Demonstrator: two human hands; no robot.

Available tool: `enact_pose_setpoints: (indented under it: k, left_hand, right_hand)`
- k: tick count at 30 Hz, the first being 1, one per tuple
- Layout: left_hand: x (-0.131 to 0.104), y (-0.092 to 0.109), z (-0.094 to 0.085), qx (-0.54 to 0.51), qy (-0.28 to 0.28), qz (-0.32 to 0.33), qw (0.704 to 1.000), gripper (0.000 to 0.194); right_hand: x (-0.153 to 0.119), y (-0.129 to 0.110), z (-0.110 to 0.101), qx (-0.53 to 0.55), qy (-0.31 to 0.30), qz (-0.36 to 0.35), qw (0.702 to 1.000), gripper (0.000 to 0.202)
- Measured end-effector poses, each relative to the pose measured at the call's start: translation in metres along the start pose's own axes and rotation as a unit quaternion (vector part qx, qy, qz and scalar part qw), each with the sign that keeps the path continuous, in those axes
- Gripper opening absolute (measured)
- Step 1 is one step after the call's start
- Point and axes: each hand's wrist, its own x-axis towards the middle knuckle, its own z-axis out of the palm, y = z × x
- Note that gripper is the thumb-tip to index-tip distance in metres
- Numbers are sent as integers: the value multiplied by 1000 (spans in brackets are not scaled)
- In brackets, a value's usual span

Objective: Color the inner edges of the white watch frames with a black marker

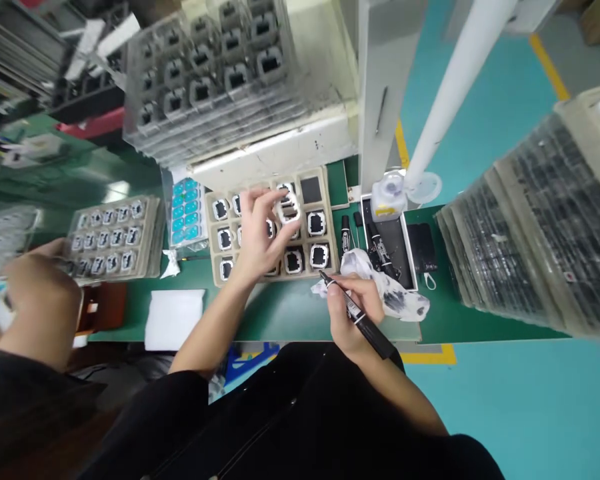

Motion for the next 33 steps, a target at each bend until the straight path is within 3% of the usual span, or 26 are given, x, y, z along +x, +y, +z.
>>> enact_pose_setpoints:
  k: [3,6,9,12,13,14,16,18,20,22,27,29,33]
  left_hand:
    - [53,-24,18,110,-64,17,992,66]
    - [71,-29,28,153,-100,24,983,72]
    - [45,-12,11,123,-24,-6,992,68]
    - [-20,21,-20,-26,104,-150,983,48]
    - [-46,34,-28,-118,109,-229,960,44]
    - [-73,47,-33,-223,76,-318,918,45]
    - [-119,71,-33,-384,41,-471,793,52]
    - [-147,85,-26,-452,68,-549,700,54]
    - [-155,88,-20,-485,109,-567,656,58]
    - [-148,83,-20,-507,137,-564,638,51]
    - [-127,68,-30,-553,137,-584,578,25]
    - [-126,68,-29,-557,144,-586,570,22]
    - [-117,71,-30,-536,178,-518,643,33]
  right_hand:
    - [0,1,-2,-19,-6,-10,1000,6]
    - [2,0,-2,-36,-11,-9,999,5]
    - [4,-2,-2,-31,-6,-9,999,6]
    - [2,-2,-4,-26,-13,1,1000,6]
    - [1,-1,-5,-25,-12,7,1000,6]
    - [0,0,-6,-22,-10,16,1000,7]
    - [-2,2,-8,-9,-5,32,999,9]
    - [-2,5,-9,7,-9,43,999,11]
    - [-2,8,-8,14,-19,46,999,14]
    - [-2,11,-7,17,-24,44,999,15]
    - [-2,16,-8,13,-16,33,999,17]
    - [-2,18,-8,9,-6,27,1000,18]
    - [1,19,-5,24,12,-11,1000,16]
